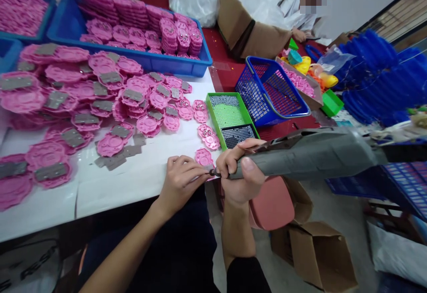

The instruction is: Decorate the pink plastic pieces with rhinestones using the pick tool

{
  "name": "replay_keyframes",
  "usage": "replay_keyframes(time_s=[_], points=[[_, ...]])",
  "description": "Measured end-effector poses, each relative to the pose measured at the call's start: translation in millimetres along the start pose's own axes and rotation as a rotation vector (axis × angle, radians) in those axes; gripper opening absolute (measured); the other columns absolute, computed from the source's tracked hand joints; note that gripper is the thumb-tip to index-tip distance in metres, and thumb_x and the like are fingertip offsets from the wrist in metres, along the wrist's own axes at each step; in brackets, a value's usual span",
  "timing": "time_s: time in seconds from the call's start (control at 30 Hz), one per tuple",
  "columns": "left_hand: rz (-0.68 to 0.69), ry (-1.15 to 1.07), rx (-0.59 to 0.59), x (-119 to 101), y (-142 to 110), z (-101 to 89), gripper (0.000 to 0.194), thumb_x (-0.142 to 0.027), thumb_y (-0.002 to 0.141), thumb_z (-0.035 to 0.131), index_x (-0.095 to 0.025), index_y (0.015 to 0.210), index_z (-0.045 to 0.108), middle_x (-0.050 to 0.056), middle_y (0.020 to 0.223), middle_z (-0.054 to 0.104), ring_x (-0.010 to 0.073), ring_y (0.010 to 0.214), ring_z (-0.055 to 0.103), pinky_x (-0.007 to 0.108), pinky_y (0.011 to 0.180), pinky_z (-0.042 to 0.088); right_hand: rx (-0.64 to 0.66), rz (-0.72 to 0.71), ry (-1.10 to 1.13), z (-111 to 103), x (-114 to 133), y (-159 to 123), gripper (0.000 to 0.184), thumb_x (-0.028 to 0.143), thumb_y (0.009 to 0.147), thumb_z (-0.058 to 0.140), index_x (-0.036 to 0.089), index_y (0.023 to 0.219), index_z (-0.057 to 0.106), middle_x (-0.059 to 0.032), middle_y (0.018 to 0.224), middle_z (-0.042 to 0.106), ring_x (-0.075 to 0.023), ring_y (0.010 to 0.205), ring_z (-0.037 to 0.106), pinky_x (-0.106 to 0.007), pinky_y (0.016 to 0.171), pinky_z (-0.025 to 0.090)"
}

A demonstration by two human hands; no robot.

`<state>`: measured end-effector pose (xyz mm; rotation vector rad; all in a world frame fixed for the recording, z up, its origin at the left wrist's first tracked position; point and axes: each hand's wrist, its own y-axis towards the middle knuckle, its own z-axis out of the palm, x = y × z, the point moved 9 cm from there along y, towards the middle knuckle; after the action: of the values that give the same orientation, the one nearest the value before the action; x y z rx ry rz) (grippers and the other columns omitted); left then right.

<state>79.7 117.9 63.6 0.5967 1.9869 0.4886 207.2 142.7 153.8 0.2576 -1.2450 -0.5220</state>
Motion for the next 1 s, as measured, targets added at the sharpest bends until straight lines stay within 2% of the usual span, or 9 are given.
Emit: replay_keyframes(time_s=[0.17,0.33,0.63,1.0], points=[[-0.025,0.062,0.023,3,-1,3.6,0.011,-0.036,0.095,0.075,-0.025,0.094,0.074,-0.002,0.096,0.080,0.0213,0.096,0.062,0.041,0.087,0.032,-0.023,-0.028,-0.044,-1,-8,-6,0.013,0.029,0.081,0.060,0.028,0.091,0.068,0.0090,0.047,0.039,-0.0100,0.031,0.030,-0.025,0.034,0.032],[0.006,0.106,0.096,1,-3,10.7,0.004,-0.028,0.098,0.070,-0.024,0.100,0.072,-0.001,0.099,0.080,0.0225,0.099,0.062,0.043,0.088,0.031,-0.067,-0.005,-0.011,-13,-15,-10,0.015,0.026,0.080,0.059,0.026,0.091,0.068,0.0085,0.048,0.039,-0.0096,0.032,0.029,-0.025,0.034,0.029],[0.029,0.064,0.100,-1,-3,9.7,0.007,-0.029,0.099,0.069,-0.024,0.098,0.073,-0.002,0.099,0.080,0.0229,0.097,0.062,0.044,0.090,0.030,-0.085,-0.071,-0.049,-19,-4,-9,0.016,0.030,0.082,0.058,0.024,0.093,0.068,0.0087,0.049,0.040,-0.0095,0.031,0.031,-0.024,0.033,0.031],[-0.056,-0.054,0.123,6,-1,9.2,0.002,-0.028,0.095,0.075,-0.027,0.096,0.076,-0.003,0.097,0.081,0.0207,0.097,0.062,0.044,0.089,0.029,-0.066,-0.068,-0.052,-16,-1,-9,0.015,0.029,0.080,0.058,0.025,0.091,0.067,0.0093,0.048,0.039,-0.0093,0.030,0.032,-0.024,0.032,0.031]])
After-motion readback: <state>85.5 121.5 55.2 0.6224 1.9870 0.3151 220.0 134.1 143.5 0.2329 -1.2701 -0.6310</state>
